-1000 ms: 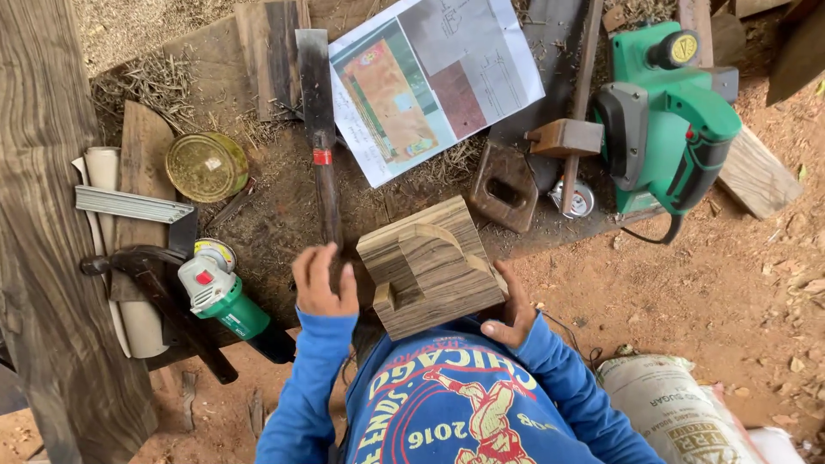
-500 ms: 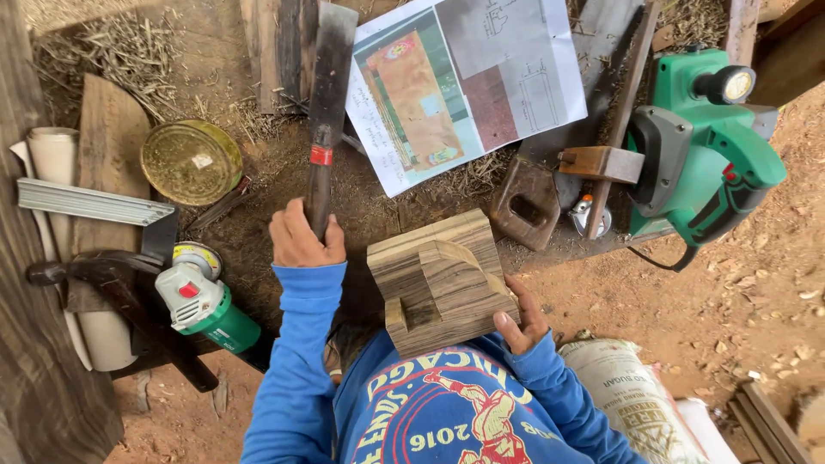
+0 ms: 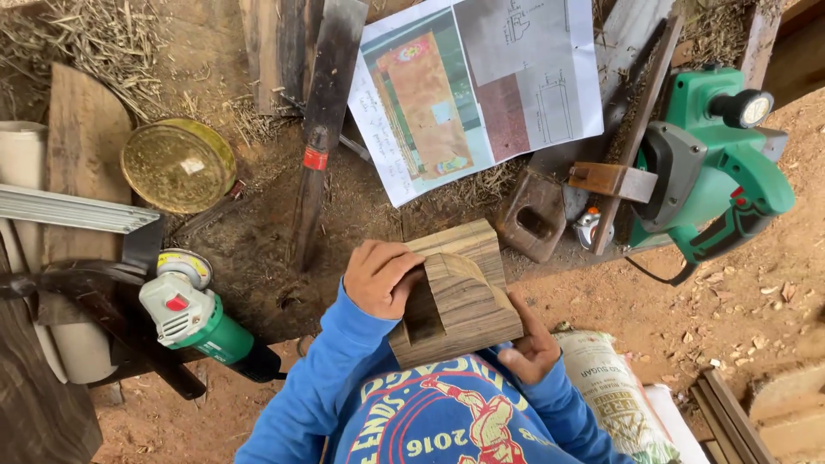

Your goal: The person uses a chisel and a hammer to carve a rectangular notch into a piece of wood. They repeatedly strike the chisel to remove wood chips, then inspect the notch by fitting another wooden piece into it. Finally, they use a pencil to mark the wood.

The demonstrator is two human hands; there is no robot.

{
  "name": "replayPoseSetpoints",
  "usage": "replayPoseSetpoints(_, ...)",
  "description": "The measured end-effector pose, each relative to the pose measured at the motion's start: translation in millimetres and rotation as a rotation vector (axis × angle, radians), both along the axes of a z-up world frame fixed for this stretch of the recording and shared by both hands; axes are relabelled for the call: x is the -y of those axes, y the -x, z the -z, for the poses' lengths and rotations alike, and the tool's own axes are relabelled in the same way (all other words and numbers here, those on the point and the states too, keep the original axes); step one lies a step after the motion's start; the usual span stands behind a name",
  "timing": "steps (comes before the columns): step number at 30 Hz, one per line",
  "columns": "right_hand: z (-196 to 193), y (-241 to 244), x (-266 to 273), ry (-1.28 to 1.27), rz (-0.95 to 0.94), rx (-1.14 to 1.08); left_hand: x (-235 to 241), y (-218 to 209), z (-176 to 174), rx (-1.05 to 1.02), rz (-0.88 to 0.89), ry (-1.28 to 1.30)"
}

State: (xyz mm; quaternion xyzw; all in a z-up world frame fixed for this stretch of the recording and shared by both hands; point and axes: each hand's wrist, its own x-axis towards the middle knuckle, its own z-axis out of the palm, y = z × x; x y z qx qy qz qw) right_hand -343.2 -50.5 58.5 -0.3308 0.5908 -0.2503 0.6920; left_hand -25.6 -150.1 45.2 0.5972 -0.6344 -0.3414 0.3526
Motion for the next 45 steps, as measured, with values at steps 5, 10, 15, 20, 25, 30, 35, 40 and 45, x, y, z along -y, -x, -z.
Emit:
replayPoseSetpoints(5,2.7,8.6,-2.0,0.083,-0.039,-0.011,-5.3,6.7,4.5,-0.047,-0.035,-0.048)
replayPoseSetpoints(10,20.3,4.3,15.0,0.532,-0.241,-0.667,-3.2,6.2,14.5,-0.078,-0.005,-0.003)
replayPoseSetpoints(15,17.1,1.6,29.2,0.767,-0.296,-0.704,-2.8,7.4,6.8,-0.065,0.022,-0.019)
replayPoseSetpoints(20,21.8,6.5,28.3,0.801,-0.319,-0.718,0.3,9.4,2.1,-0.033,0.056,-0.037)
replayPoseSetpoints(25,36.5,13.2,20.8,0.843,-0.239,-0.577,-1.3,12.9,3.5,-0.005,0.068,-0.026)
replayPoseSetpoints(30,41.9,12.4,21.3,0.914,-0.172,-0.534,-2.9,18.5,2.3,0.039,0.064,-0.021)
replayPoseSetpoints(35,45.1,12.0,13.1,0.93,-0.144,-0.514,-9.4,18.9,2.5,0.056,0.058,-0.079)
replayPoseSetpoints(40,39.8,10.2,1.9,0.645,-0.028,-0.346,-20.4,12.4,2.5,0.039,0.033,-0.135)
replayPoseSetpoints(45,52.0,21.2,-19.1,0.452,0.127,-0.27,-83.3,-9.1,13.6,-0.147,-0.302,-0.318)
